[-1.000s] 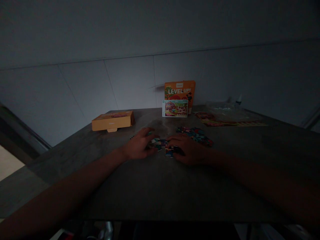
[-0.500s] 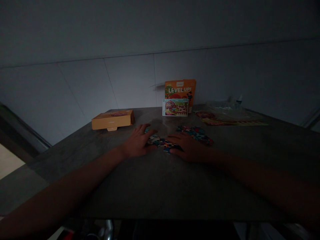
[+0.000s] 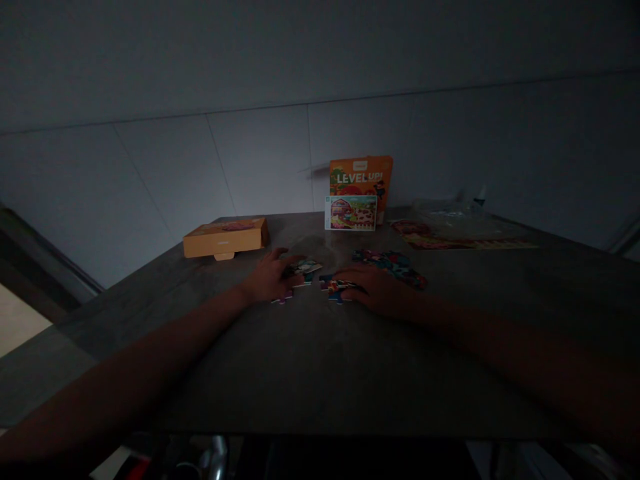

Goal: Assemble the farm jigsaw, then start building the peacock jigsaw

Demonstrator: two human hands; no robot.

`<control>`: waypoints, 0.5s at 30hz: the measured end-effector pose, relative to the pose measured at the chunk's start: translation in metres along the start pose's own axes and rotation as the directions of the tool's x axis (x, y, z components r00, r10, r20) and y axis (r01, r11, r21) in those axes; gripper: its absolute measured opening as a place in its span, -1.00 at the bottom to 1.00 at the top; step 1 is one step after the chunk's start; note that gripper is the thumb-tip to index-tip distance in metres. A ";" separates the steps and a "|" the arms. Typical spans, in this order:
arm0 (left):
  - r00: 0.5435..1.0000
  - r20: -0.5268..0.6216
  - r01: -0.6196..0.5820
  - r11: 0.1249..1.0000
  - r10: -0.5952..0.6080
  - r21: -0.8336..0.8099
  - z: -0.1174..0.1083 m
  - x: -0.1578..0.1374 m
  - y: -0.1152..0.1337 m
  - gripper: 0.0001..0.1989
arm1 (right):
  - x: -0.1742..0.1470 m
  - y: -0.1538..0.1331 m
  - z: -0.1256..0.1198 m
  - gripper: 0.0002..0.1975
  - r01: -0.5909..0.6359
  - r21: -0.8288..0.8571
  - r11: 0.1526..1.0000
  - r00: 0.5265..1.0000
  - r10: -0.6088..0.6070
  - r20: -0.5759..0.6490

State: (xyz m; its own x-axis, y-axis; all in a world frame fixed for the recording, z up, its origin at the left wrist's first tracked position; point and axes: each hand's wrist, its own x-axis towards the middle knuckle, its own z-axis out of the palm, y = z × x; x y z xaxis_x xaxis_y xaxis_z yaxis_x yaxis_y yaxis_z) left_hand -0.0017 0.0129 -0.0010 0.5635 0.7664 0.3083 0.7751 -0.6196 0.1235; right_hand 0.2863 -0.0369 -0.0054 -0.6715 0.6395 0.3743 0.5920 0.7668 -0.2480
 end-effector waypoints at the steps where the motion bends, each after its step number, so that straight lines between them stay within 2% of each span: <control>1: 1.000 -0.004 0.014 1.000 -0.014 -0.021 0.000 0.001 -0.002 -0.47 | 0.000 0.000 0.000 -0.68 -0.011 -0.008 1.000 1.000 0.011 -0.015; 5: 0.997 0.015 0.079 0.994 -0.078 -0.069 0.001 0.004 -0.007 -0.44 | 0.000 0.001 0.000 -0.66 -0.048 -0.080 0.996 0.996 0.042 -0.076; 9: 0.994 0.035 0.110 0.988 -0.107 -0.111 0.003 0.005 -0.006 -0.40 | 0.001 0.002 -0.001 -0.69 -0.078 -0.099 0.992 0.995 0.070 -0.077; 13: 0.998 0.063 0.040 0.980 -0.028 -0.197 0.001 0.004 0.004 -0.39 | 0.000 0.002 -0.002 -0.65 -0.031 -0.025 0.999 0.999 0.030 -0.021; 15: 0.998 0.066 0.007 0.970 0.009 -0.242 -0.002 0.003 0.009 -0.33 | 0.000 -0.002 -0.003 -0.62 -0.033 -0.052 0.998 0.999 0.032 -0.020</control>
State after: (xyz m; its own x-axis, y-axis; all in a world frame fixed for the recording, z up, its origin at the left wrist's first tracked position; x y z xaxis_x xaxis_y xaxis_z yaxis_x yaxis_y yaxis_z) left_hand 0.0059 0.0090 0.0031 0.5882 0.7704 0.2461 0.6870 -0.6365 0.3506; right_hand 0.2867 -0.0388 -0.0021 -0.6429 0.6628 0.3839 0.6366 0.7411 -0.2134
